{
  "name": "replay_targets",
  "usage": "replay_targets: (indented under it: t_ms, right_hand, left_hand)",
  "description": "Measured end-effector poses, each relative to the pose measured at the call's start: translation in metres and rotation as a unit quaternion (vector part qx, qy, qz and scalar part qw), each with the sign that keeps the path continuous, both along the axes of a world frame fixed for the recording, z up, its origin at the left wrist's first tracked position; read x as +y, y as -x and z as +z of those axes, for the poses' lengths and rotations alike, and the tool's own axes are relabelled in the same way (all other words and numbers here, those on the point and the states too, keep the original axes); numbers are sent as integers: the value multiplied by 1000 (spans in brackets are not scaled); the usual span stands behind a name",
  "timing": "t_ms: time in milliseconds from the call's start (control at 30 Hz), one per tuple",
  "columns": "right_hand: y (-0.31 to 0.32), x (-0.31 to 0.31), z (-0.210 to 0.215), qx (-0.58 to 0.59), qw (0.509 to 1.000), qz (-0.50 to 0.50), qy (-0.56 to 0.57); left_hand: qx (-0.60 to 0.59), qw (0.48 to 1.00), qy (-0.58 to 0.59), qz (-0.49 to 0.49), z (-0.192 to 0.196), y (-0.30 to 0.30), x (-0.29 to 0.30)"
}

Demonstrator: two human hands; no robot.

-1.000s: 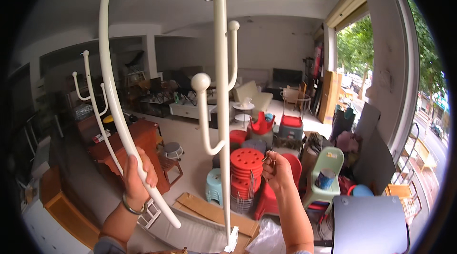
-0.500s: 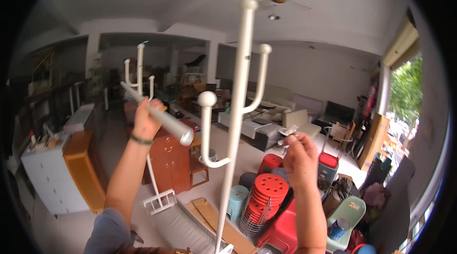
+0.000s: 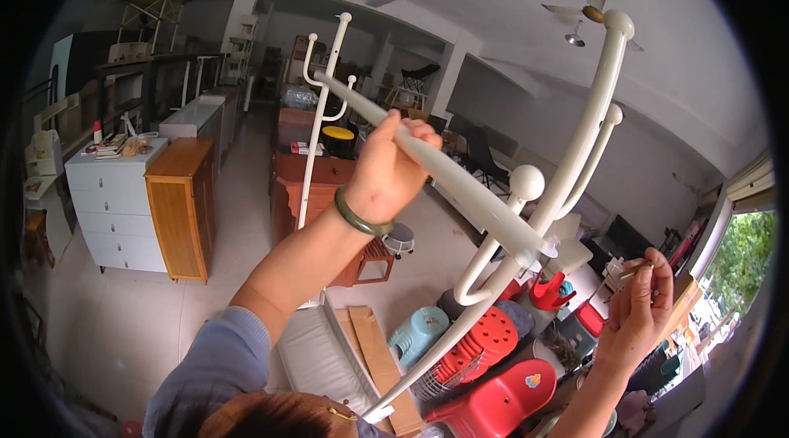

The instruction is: The person assembles a white metal coat rack by inserting and tightening screws into the joints of the vertical and horizontal poles. They handle the rack components and a screwdriver to secure the structure.

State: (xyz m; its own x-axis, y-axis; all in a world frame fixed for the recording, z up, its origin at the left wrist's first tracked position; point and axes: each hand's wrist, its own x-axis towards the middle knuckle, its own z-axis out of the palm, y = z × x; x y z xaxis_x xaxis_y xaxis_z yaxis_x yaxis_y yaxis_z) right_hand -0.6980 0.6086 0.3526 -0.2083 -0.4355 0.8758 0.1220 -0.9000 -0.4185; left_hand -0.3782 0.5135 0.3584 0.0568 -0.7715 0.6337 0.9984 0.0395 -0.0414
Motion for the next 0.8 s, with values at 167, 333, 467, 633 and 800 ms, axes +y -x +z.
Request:
replay_targets:
  t_ms: [167, 333, 467, 633, 800]
  right_hand:
    - [0, 5, 1, -4, 1000, -26, 2]
    - [12, 14, -7, -21, 998, -53, -4]
    - [9, 16, -9, -37, 998, -54, -23]
    - [14, 24, -9, -31, 998, -45, -34]
    - [2, 21, 2, -7, 1000, -20, -14]
  left_hand:
    - [-18, 998, 53, -14, 27, 3, -6]
    - [-7, 998, 50, -26, 50, -1, -32]
    - [-21, 998, 59, -16, 58, -12, -53]
    - [-27, 999, 1, 41, 66, -5, -69]
    - [13, 996, -24, 84, 75, 3, -90]
